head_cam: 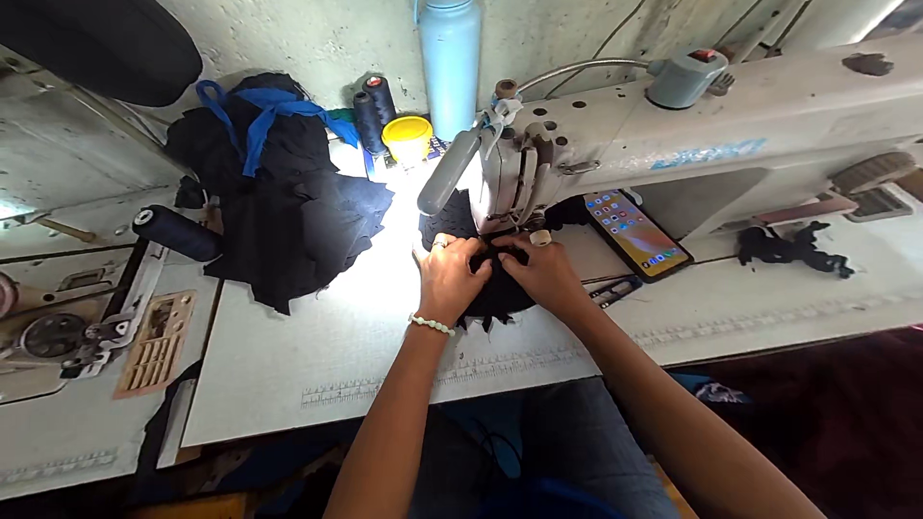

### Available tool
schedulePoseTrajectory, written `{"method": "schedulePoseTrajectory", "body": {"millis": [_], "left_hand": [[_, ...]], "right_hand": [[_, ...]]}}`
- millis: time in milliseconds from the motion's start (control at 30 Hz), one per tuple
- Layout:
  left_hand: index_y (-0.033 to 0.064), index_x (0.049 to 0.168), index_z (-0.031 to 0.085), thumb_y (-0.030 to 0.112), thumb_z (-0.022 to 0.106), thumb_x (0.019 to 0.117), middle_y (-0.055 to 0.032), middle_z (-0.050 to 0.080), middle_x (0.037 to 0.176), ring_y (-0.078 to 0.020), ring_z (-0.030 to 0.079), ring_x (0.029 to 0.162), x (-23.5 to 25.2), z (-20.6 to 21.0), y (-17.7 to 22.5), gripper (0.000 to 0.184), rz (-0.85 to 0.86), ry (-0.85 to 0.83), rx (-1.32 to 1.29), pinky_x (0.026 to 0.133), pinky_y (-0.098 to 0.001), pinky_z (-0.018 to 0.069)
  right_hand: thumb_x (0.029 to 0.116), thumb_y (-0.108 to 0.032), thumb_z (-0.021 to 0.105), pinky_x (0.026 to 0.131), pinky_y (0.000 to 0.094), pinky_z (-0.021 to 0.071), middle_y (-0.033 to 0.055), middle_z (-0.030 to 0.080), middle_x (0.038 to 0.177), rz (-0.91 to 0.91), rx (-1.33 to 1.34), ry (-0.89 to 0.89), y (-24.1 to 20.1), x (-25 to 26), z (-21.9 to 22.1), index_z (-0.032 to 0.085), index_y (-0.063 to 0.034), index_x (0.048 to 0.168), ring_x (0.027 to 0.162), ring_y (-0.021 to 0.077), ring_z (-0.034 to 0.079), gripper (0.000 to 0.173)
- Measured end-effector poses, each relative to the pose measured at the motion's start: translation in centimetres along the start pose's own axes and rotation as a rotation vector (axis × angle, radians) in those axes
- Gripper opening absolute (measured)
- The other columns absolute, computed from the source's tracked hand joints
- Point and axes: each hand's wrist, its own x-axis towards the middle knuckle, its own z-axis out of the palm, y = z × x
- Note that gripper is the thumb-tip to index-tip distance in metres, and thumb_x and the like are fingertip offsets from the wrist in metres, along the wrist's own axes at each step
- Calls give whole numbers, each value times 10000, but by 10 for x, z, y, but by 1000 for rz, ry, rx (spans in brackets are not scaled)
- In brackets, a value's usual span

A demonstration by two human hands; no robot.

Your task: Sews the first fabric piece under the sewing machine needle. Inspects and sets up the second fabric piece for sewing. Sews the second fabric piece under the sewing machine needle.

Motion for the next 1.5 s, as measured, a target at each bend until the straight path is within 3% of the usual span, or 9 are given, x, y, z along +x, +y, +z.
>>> {"method": "schedulePoseTrajectory", "body": {"millis": [367,767,900,1033,1133,1267,1333,1400,1500], "left_hand": [[115,970,783,131,702,925,-64,752,911,-323,682,1029,7,-8,5,94,-89,-91,-41,983,-708,372],[103,929,789,96,783,852,-79,758,881,-339,701,998,6,-5,9,78,-11,-40,42,901,-631,479],[104,935,788,53,744,871,-84,760,888,-316,714,982,9,-8,4,93,26,-68,5,879,-572,520],[89,938,783,29,712,896,-88,762,899,-320,718,994,11,-12,-4,103,138,-130,17,927,-578,517],[68,915,774,8,693,901,-101,753,900,-327,716,989,11,-10,-7,102,252,-132,89,874,-511,555],[72,961,781,2,678,908,-103,748,962,-340,701,1046,10,-13,-5,135,237,-199,95,961,-649,477],[54,971,783,7,658,905,-112,753,986,-340,697,1056,10,-15,-4,149,234,-213,88,896,-567,532],[45,944,786,89,663,905,-105,760,1010,-328,695,1067,9,-18,-2,136,241,-198,73,871,-493,563],[86,877,794,230,734,906,-56,744,1020,-314,662,1076,5,-15,-1,159,240,-130,111,912,-570,502]], "right_hand": [[990,-129,676,747,635,540,254,721,1039,-19,-259,-9,-5,3,3,756,-1,1052,907,472,703,164],[1012,-155,653,783,556,506,197,688,901,244,81,-26,-7,3,11,702,21,1019,869,351,663,183],[975,-109,665,732,555,568,191,708,918,3,-117,65,1,-20,23,731,17,985,845,366,708,142],[920,-39,652,564,437,586,186,686,825,-251,-359,196,6,-43,41,740,36,923,692,336,715,116],[902,-33,658,542,390,570,163,670,788,-309,-407,215,3,-48,42,740,29,903,678,311,704,102],[892,-34,661,552,371,567,164,664,807,-329,-458,202,2,-52,41,761,28,945,720,312,704,129],[904,-45,662,578,387,577,178,667,832,-294,-439,173,-1,-54,39,758,37,956,756,330,708,136],[907,-52,662,595,399,580,184,669,850,-262,-412,157,-2,-57,37,741,34,935,785,338,710,120],[903,-34,661,611,379,583,179,667,856,-269,-420,179,-2,-64,38,739,23,927,798,328,706,100]]}}
